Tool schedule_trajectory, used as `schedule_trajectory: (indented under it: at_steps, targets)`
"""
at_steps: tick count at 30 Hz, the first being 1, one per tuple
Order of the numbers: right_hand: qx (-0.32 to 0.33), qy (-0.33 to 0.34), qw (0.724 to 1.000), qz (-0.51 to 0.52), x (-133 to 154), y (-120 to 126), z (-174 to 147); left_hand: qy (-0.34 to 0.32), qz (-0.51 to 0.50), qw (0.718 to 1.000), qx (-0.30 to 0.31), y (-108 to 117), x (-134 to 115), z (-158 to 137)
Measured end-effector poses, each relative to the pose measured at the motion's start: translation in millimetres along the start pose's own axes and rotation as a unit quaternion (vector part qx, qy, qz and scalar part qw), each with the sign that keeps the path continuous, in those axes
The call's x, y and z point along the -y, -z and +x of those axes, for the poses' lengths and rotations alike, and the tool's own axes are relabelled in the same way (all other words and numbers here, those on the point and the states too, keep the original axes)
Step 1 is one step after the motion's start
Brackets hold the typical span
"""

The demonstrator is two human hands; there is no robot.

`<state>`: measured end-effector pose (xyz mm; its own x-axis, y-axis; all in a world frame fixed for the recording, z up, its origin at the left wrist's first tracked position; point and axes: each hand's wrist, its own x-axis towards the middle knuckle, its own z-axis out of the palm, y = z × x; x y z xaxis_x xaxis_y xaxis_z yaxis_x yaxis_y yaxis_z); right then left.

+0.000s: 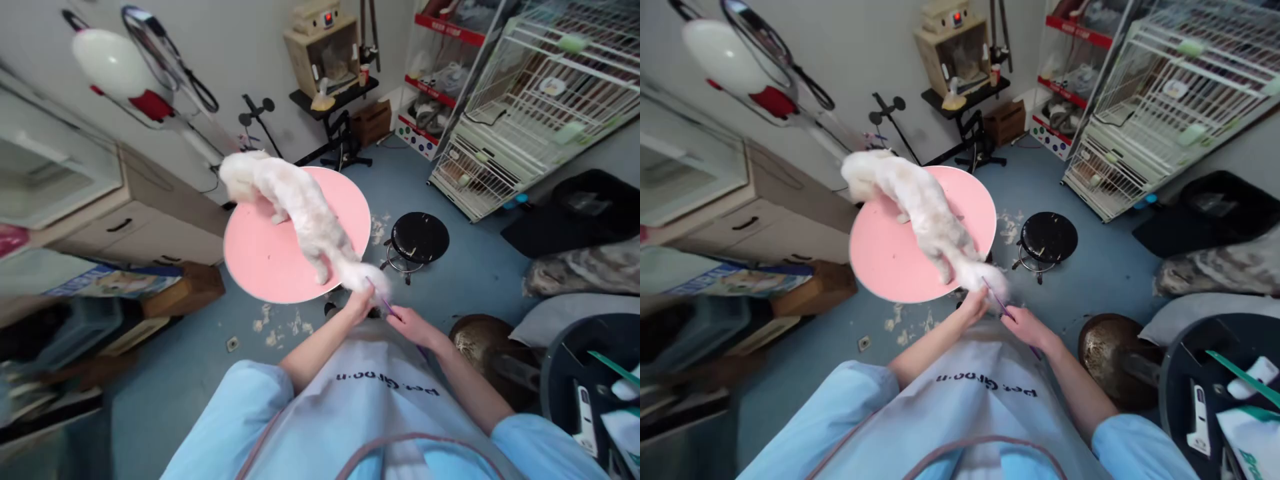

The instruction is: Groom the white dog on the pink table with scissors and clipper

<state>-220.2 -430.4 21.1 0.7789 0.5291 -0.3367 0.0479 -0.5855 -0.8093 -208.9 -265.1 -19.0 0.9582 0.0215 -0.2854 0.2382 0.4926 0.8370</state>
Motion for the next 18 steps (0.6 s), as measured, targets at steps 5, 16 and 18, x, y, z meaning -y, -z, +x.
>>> schedule_trajectory:
  at_steps: [5,16,18]
  targets:
    - [-0.127,-0.041,0.989,0.064,-5.4,3.9,-3.8,-0.007,0.085,0.995,-0.048,21.1,-1.5,-1.9]
    - [-0.179,0.066,0.945,-0.266,70.9,31.0,81.8,0.062,0.343,0.906,-0.239,227.8,11.8,-80.4]
    - [-0.119,0.048,0.906,-0.404,90.1,14.4,120.4,0.036,0.339,0.896,-0.285,254.1,10.6,-101.3]
